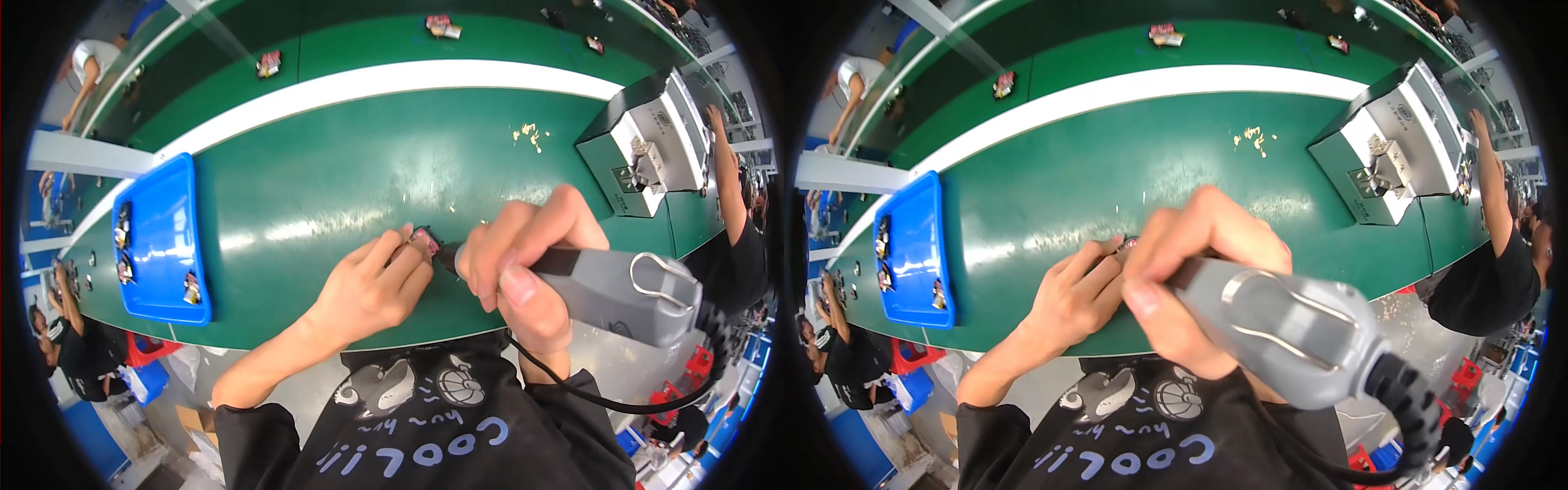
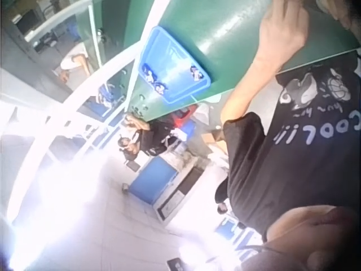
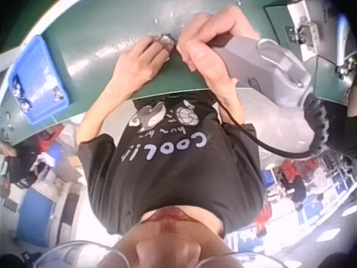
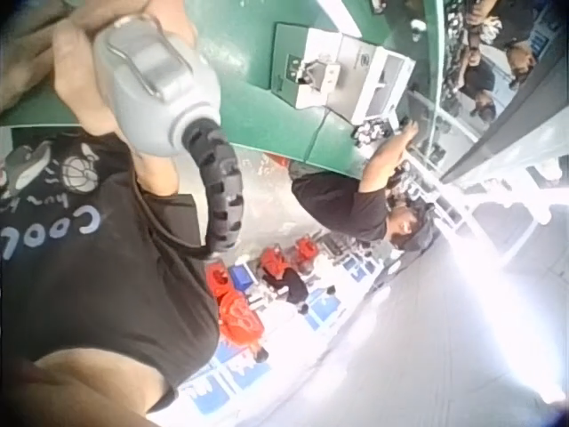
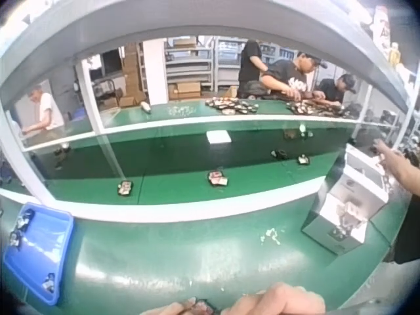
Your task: Use an electric screwdriver to assemble small electronic components on a factory production line.
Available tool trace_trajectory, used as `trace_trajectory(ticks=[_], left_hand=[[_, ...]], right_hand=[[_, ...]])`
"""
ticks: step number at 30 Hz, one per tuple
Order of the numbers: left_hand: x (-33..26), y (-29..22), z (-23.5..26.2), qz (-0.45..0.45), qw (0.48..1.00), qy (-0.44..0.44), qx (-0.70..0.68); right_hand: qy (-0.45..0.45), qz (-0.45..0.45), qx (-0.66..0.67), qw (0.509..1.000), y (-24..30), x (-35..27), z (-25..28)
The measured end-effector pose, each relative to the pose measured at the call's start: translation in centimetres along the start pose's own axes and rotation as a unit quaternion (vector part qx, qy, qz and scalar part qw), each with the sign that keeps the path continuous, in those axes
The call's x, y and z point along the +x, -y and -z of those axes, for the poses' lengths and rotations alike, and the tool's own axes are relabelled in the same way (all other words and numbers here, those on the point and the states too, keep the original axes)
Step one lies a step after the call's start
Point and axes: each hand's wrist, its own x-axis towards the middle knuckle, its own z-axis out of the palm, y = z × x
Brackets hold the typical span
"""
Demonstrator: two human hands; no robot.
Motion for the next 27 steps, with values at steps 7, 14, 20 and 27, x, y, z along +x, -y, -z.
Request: trace_trajectory(ticks=[7, 14, 20, 27], left_hand=[[11.2, 7.0, -3.7, -0.02, 0.992, -0.11, -0.062], [18.7, 15.8, -9.7, 0.138, 0.989, -0.043, -0.014], [19.1, 16.2, -10.2, 0.107, 0.994, 0.007, -0.025], [12.0, 8.5, -3.6, 0.172, 0.976, 0.051, -0.123]], right_hand=[[-0.01, 0.205, 0.029, 0.978, 6.2, 1.2, 6.6], [-0.032, 0.299, -0.06, 0.952, 10.7, 1.1, 11.7], [-0.068, 0.312, -0.063, 0.946, 13.5, 3.0, 16.7], [-0.13, 0.217, -0.122, 0.96, 11.7, 6.3, 17.0]])
